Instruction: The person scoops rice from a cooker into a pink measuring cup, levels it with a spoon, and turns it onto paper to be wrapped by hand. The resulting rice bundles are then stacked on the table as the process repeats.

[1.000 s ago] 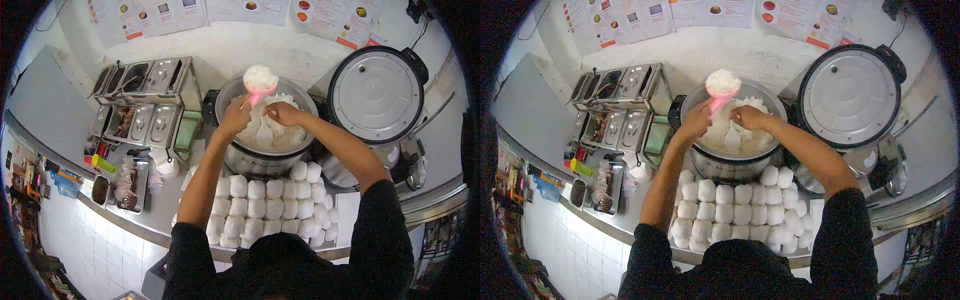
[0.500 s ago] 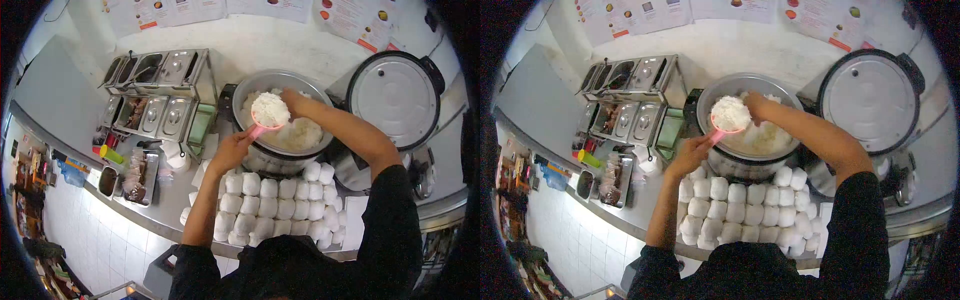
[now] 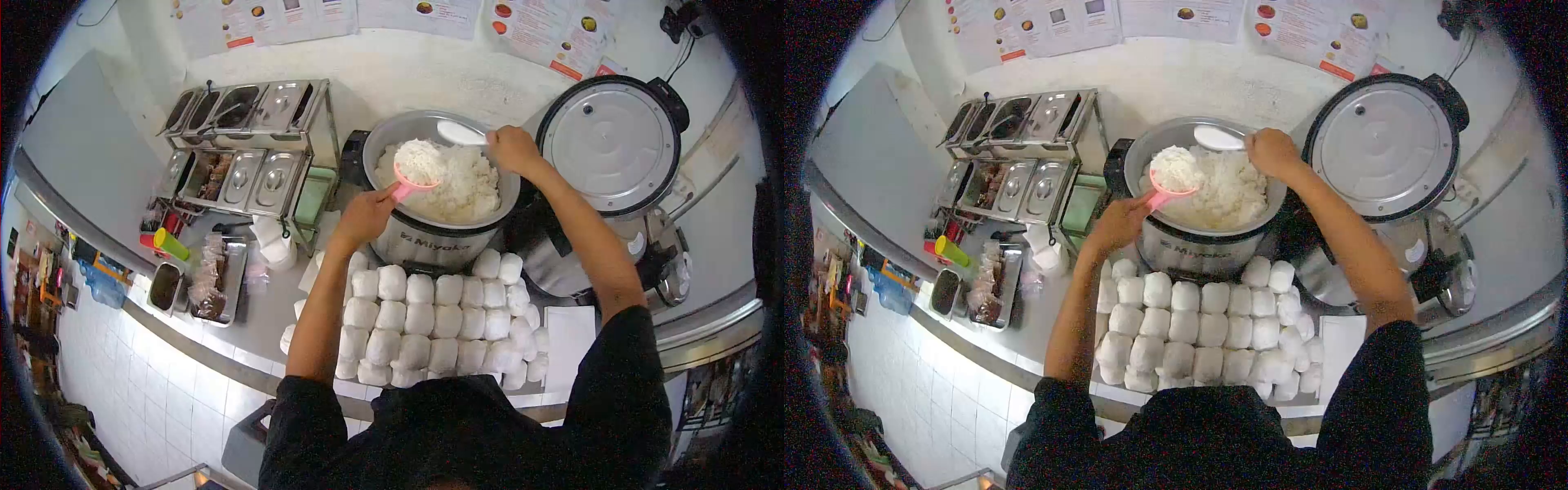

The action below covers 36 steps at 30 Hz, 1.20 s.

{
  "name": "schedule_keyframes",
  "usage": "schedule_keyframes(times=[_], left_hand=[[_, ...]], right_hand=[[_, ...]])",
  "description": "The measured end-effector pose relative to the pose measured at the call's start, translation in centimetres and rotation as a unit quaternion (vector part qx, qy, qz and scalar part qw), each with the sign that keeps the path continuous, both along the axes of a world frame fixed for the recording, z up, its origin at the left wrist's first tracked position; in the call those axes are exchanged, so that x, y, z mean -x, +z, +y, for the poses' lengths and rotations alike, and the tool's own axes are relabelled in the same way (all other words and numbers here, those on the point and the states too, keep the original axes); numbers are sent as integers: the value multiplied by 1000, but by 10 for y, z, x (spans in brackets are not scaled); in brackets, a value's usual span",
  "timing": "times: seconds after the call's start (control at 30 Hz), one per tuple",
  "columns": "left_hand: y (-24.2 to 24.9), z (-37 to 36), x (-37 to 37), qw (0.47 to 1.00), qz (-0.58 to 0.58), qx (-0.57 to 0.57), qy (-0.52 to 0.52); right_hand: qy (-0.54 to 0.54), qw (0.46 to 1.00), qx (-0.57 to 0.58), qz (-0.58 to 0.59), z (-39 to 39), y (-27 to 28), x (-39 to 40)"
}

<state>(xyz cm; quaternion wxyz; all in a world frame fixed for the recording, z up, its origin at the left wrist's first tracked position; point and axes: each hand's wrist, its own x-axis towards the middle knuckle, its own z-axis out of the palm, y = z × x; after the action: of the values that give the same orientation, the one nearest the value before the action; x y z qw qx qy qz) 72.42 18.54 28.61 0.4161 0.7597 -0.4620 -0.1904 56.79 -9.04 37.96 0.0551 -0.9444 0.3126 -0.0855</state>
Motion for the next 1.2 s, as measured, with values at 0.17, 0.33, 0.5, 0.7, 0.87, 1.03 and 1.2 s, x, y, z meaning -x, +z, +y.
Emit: schedule_keyframes(times=[0.17,0.33,0.5,0.7,0.87,1.03,1.2], left_hand=[[-27,-26,-11,993,-114,27,-28],[-8,-20,-7,997,40,-60,-29],[-16,-24,-12,997,10,-24,-74],[-9,-22,-8,997,-43,-14,-56],[-6,-19,-1,999,24,-23,-32],[-16,-28,-12,998,-13,-34,-53],[-10,-19,-10,999,11,-15,-45]], right_hand=[[41,999,-35,-9,40,-43,-2],[40,997,47,-46,51,-63,-3],[37,998,57,12,7,-75,20],[30,999,-38,-19,65,-60,5],[64,996,18,-60,70,-68,-3],[12,997,65,-39,23,-91,-6],[84,986,103,99,-26,-59,10]])
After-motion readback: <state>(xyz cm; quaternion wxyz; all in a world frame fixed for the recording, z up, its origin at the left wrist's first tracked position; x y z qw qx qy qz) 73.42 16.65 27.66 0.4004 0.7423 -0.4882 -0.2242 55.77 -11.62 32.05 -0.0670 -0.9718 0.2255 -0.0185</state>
